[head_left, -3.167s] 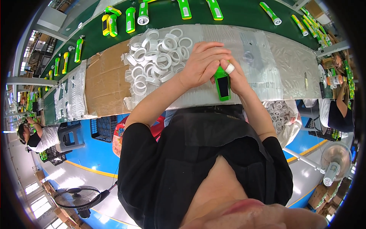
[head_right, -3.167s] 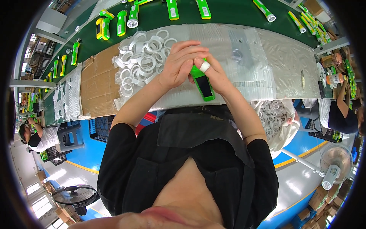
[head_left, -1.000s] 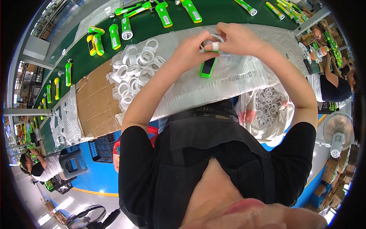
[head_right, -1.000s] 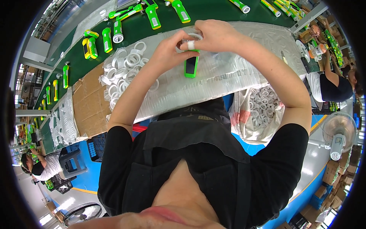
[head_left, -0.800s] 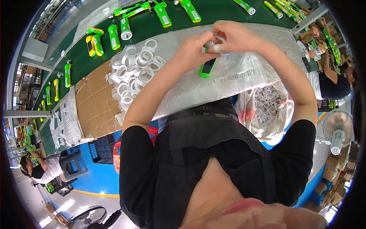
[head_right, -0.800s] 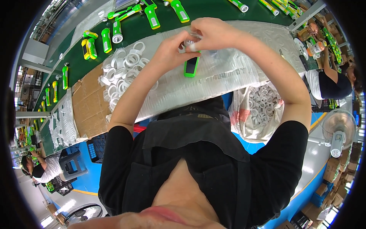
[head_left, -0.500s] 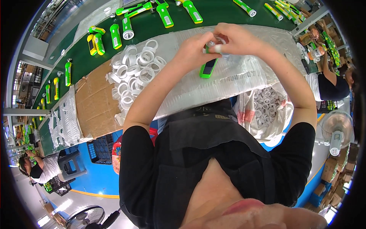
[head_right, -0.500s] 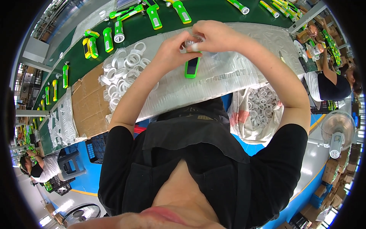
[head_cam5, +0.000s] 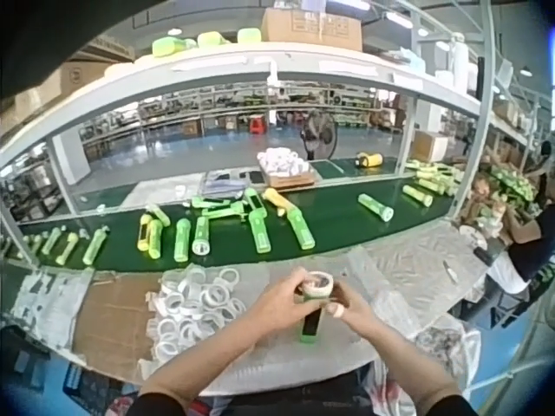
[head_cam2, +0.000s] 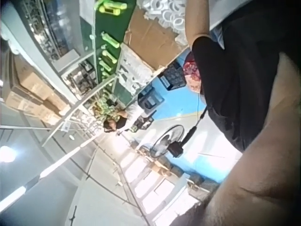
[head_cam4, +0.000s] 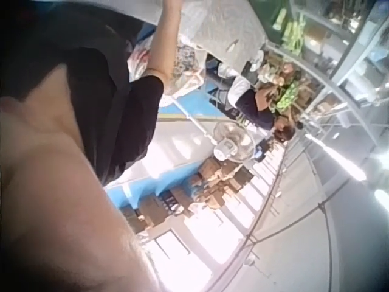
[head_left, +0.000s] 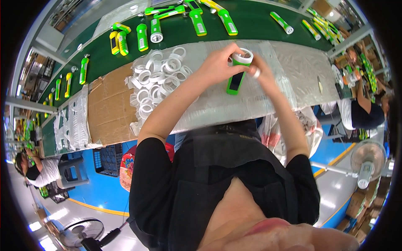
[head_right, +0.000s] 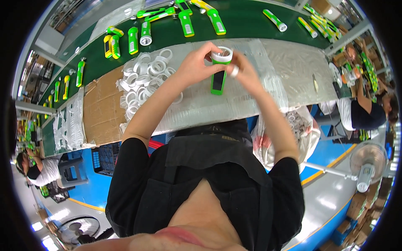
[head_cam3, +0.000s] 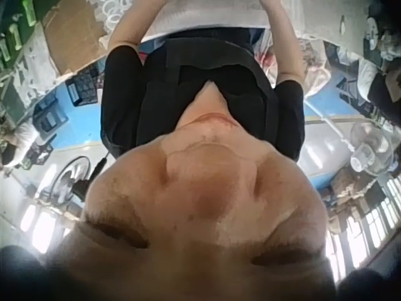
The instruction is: Assembling plastic flashlight components on a factory assembly line.
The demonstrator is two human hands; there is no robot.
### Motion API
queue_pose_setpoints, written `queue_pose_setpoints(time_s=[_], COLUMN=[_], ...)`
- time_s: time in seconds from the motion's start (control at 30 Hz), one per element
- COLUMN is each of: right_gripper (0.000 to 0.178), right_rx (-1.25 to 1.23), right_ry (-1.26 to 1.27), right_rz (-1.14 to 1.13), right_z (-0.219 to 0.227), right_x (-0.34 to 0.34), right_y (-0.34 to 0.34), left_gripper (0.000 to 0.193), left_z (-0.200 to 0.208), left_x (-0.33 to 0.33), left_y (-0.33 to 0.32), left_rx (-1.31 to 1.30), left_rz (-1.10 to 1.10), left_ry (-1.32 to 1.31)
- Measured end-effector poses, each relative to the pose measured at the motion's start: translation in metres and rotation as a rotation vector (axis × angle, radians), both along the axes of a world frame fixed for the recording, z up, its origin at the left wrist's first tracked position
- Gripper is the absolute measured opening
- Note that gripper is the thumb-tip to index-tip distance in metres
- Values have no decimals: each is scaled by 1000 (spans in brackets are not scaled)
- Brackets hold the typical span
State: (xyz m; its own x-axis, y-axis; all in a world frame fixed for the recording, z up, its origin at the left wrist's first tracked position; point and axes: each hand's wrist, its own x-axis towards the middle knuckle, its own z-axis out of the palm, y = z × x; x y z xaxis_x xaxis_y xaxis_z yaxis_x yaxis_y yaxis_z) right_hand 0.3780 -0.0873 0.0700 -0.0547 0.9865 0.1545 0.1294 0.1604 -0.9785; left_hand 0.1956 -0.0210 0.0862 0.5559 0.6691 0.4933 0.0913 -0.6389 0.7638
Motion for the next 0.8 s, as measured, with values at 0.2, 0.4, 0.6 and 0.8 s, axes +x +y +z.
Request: queue_pose_setpoints(time_s=[0.2,0.4,0.6,0.8], right_gripper=[42,46,52,72], right_rx=[-217,-155,19,80], right_ry=[139,410,72,-1067], right_rz=[-155,1204,320,-495], right_z=[-56,7,24,-29], right_x=[-80,-68,-36,12], right_y=[-22,-18,114,248], left_gripper=[36,33,27,29], left_z=[2,91,75,-21], left_x=[-7,-51,-84,-121], left_y=[-12,-58,66,186], left_rx=[-237,175,676,729], left_rz=[-45,-580,278,642], left_ry=[-284,-383,31,319])
